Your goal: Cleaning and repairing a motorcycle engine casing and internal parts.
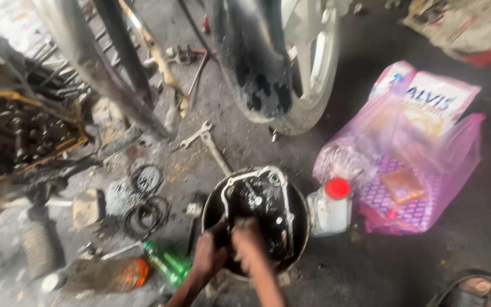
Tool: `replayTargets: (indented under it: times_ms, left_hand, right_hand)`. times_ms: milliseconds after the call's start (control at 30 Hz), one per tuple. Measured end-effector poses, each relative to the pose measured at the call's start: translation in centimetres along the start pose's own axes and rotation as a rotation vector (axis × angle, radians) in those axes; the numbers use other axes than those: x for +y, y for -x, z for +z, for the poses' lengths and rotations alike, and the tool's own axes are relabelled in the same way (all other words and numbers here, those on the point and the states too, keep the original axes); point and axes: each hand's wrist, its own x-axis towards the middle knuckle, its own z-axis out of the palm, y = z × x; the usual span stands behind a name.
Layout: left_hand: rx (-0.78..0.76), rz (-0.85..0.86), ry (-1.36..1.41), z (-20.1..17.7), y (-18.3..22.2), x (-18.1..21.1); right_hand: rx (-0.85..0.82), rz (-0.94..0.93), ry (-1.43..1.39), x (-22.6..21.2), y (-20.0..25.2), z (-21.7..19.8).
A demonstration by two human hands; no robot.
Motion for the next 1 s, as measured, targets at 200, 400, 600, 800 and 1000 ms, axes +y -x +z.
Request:
replayTargets:
  times_ms: [200, 400, 600, 800, 1000]
  left_hand:
    - [-0.025, 0.031, 0.096, -0.6, -0.1, 2.3]
    - [-0.144, -0.188, -0.038, -1.6, 0.0, 4.3]
    - [-0.185, -0.239, 0.003, -1.8, -0.3, 3.7]
    - [-0.111, -0.028, 0.005, -1.1, -0.4, 0.8]
    - [-0.133, -0.130, 0.002, -1.3, -0.4, 2.2]
  right_hand:
    - [0.056, -0.231, 0.161, 8.5, -2.8, 1.3]
    - [0.075, 0.000, 0.219, 0.9, 4.4, 1.2]
    - [0.046, -0.076, 0.022, 1.3, 3.2, 1.7]
    - [-0.058, 0.024, -0.078, 2.8, 2.6, -0.5]
    - [-0.048, 0.094, 0.034, 0.2, 5.7, -0.9]
